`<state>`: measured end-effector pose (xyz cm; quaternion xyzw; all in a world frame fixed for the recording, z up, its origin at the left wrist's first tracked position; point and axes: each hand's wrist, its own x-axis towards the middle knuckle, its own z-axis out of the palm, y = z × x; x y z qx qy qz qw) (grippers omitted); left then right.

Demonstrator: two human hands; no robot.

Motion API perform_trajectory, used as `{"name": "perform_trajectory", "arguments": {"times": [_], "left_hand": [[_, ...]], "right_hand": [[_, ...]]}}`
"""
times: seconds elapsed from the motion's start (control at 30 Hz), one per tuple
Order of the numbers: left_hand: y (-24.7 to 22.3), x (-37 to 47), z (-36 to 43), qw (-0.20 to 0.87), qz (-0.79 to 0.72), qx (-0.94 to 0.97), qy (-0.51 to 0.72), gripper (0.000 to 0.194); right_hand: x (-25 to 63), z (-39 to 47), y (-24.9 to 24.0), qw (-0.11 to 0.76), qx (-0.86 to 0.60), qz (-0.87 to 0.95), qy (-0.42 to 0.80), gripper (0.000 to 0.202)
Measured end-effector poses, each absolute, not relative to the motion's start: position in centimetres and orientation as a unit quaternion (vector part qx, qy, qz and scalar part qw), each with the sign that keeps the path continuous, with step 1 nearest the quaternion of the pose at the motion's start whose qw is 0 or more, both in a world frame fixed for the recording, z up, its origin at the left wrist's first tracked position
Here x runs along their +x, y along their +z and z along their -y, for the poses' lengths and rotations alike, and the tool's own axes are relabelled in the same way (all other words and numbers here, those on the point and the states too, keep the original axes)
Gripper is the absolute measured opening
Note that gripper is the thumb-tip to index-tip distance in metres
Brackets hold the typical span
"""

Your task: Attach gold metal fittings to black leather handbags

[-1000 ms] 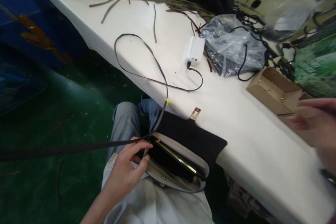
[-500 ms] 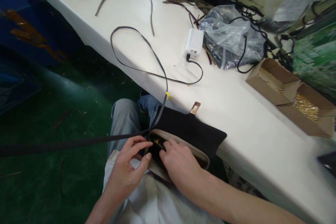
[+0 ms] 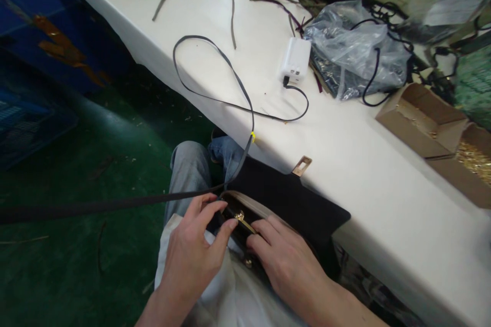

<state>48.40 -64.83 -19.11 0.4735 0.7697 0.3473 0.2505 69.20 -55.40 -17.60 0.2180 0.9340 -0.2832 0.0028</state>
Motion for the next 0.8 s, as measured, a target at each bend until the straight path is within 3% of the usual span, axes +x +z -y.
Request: {"name": "perform_trajectory", "arguments": {"times": [0.17, 0.3, 0.57, 0.8], "left_hand": [[-18.4, 48.9, 65.8, 0.212, -0.791, 0.501, 0.279, 0.017], [-18.2, 49.2, 67.3, 0.183, -0.799, 0.533, 0.211, 0.027], [-19.6, 51.0, 67.0, 0.256, -0.794, 0.477, 0.276, 0.042], [-19.3, 50.3, 65.6, 0.276, -0.793, 0.444, 0.312, 0.022]], "right_hand": [[69.7, 56.4, -17.6, -0.009, 0.201, -0.951, -0.236, 0.013], [70.0, 57.8, -17.7, -0.019, 0.177, -0.966, -0.188, 0.015], [69.9, 58.0, -17.3, -0.007, 0.18, -0.968, -0.173, 0.021], [69.6, 57.4, -17.1, 0.017, 0.173, -0.965, -0.197, 0.012]]}}
